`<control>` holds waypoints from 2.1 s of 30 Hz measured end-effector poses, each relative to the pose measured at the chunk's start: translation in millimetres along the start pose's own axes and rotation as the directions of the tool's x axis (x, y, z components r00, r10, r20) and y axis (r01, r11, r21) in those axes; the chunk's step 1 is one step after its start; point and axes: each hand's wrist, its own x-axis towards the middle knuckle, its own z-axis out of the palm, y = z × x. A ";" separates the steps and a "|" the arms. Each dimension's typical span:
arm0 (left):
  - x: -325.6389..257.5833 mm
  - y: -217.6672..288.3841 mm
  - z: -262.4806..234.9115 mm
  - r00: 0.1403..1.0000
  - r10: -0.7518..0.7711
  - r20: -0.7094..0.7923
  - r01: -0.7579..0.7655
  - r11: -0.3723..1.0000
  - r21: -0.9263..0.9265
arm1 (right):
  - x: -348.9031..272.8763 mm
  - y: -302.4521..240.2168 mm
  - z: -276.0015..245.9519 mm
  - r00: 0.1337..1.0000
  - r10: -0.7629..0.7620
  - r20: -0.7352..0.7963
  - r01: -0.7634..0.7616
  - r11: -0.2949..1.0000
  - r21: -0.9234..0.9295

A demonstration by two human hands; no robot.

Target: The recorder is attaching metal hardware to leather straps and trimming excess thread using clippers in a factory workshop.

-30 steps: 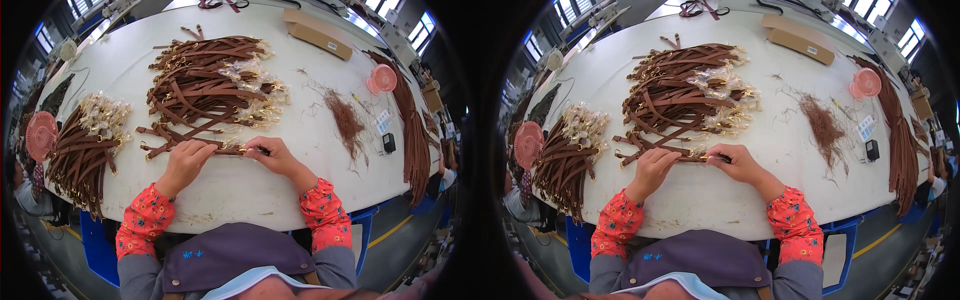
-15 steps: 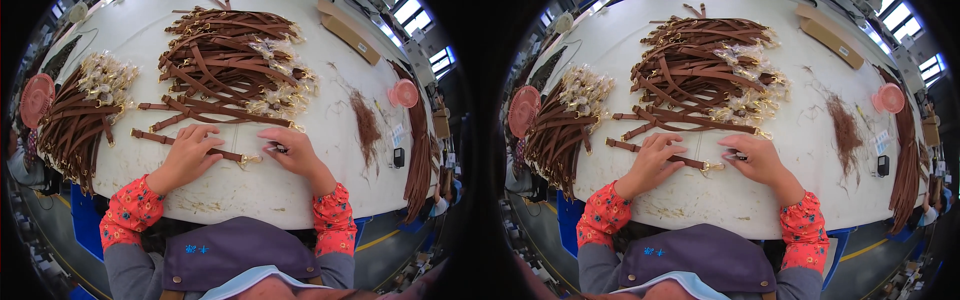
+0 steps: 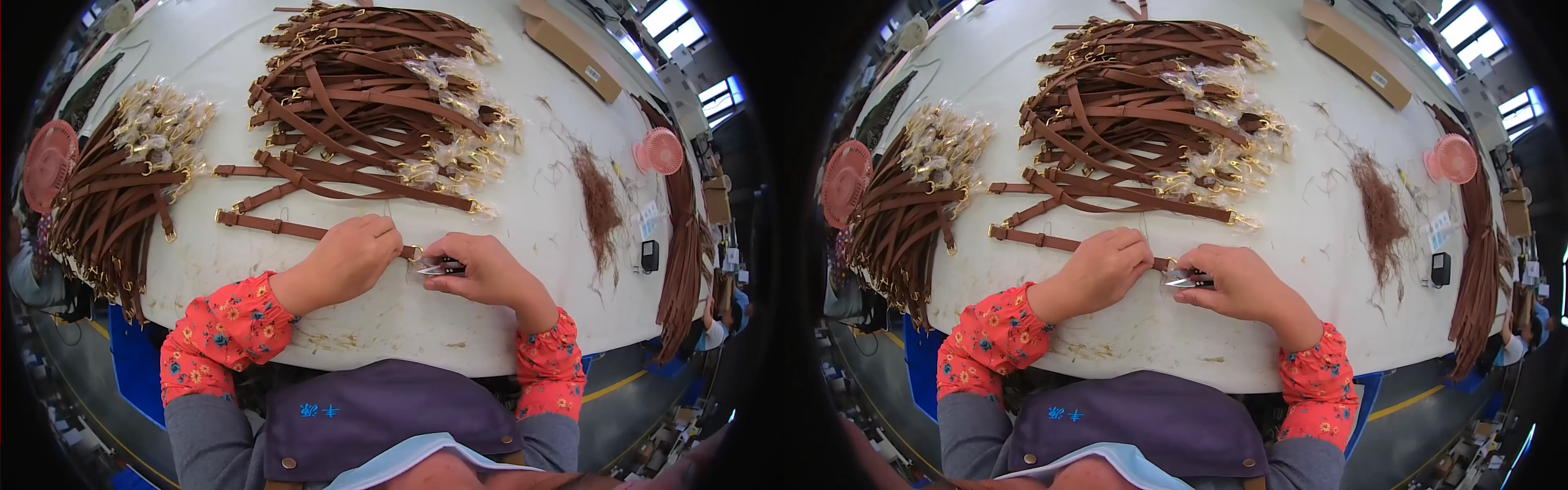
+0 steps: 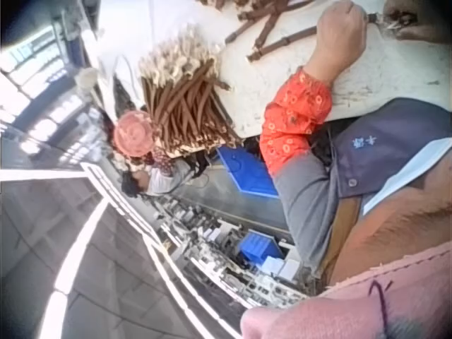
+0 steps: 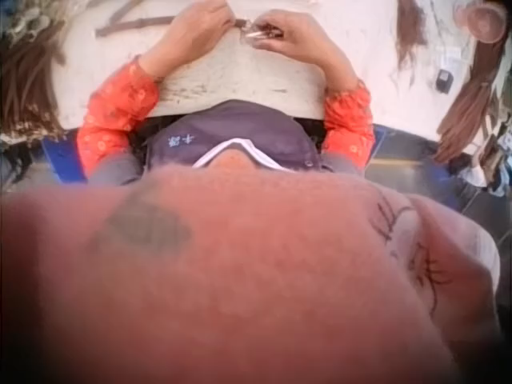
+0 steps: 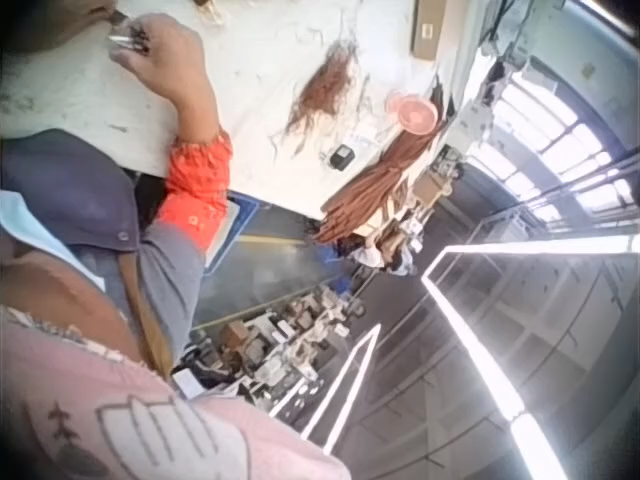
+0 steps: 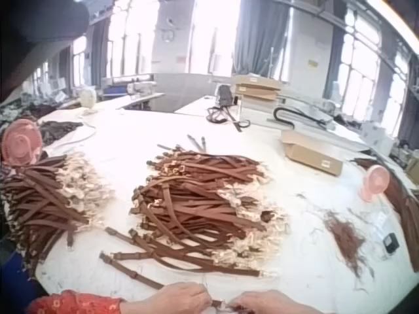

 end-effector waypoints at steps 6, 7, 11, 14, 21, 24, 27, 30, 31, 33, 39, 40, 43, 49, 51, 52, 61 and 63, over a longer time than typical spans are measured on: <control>7.6 -1.9 -12.9 0.892 -0.400 0.210 0.451 0.810 -0.376 | -7.6 -0.1 -10.2 0.984 0.134 -0.114 -0.121 0.986 0.117; 8.4 1.0 -17.0 0.893 -0.396 0.215 0.450 0.809 -0.377 | -5.7 0.5 -10.1 0.978 0.101 -0.181 -0.085 0.992 0.093; 1.4 6.7 -8.1 0.979 -0.202 0.039 0.204 0.933 -0.296 | 2.9 0.6 -5.0 0.971 -0.039 -0.235 0.039 0.999 -0.006; -0.1 3.0 2.6 0.995 -0.064 -0.077 0.051 0.986 -0.160 | 6.1 5.7 0.5 0.965 -0.171 -0.197 0.122 0.963 -0.238; 3.9 5.2 0.2 0.983 -0.183 -0.009 0.174 0.950 -0.259 | 9.3 9.1 9.1 0.952 -0.259 -0.160 0.189 0.914 -0.359; 5.9 7.7 3.7 0.989 -0.134 -0.058 0.124 0.980 -0.156 | 10.6 10.9 11.8 0.947 -0.275 -0.168 0.200 0.911 -0.361; 3.9 6.6 9.3 0.994 -0.070 -0.082 0.065 0.996 -0.064 | 11.0 8.7 12.0 0.946 -0.284 -0.159 0.207 0.903 -0.377; 3.4 6.4 9.5 0.995 -0.095 -0.010 0.095 0.995 -0.040 | 10.8 9.3 11.8 0.946 -0.293 -0.140 0.214 0.888 -0.408; 3.3 6.7 9.4 0.995 -0.095 -0.010 0.095 0.995 -0.039 | 11.0 9.5 11.7 0.944 -0.302 -0.133 0.222 0.880 -0.420; 2.8 7.0 9.6 0.993 -0.113 0.015 0.114 0.993 -0.018 | 11.6 9.8 11.7 0.939 -0.318 -0.128 0.235 0.868 -0.437; 2.9 5.4 13.5 0.995 -0.085 -0.053 0.084 0.996 -0.021 | 12.7 7.2 13.8 0.918 -0.377 -0.121 0.265 0.812 -0.521; 2.9 5.6 13.4 0.995 -0.086 -0.052 0.085 0.996 -0.020 | 12.9 6.8 14.3 0.910 -0.396 -0.119 0.275 0.795 -0.541; 3.0 5.9 13.5 0.995 -0.078 -0.065 0.076 0.997 -0.026 | 11.8 6.7 15.5 0.914 -0.396 -0.084 0.274 0.757 -0.594; 2.9 6.1 14.3 0.995 -0.075 -0.066 0.074 0.997 -0.014 | 11.2 3.5 18.6 0.919 -0.384 -0.093 0.255 0.758 -0.600; 2.4 4.3 14.3 0.994 -0.086 -0.064 0.084 0.996 -0.033 | 12.1 4.6 18.8 0.923 -0.367 -0.113 0.246 0.791 -0.560; 2.4 3.2 12.6 0.995 -0.083 -0.063 0.081 0.996 -0.034 | 11.7 4.7 18.4 0.928 -0.348 -0.133 0.234 0.821 -0.520; 2.0 4.1 -16.6 0.966 -0.243 0.085 0.256 0.884 -0.391 | 10.4 5.4 18.6 0.933 -0.314 -0.177 0.210 0.873 -0.441; 2.0 11.2 -15.9 0.969 -0.228 0.097 0.247 0.928 -0.280 | 10.8 5.0 20.7 0.925 -0.335 -0.181 0.220 0.857 -0.466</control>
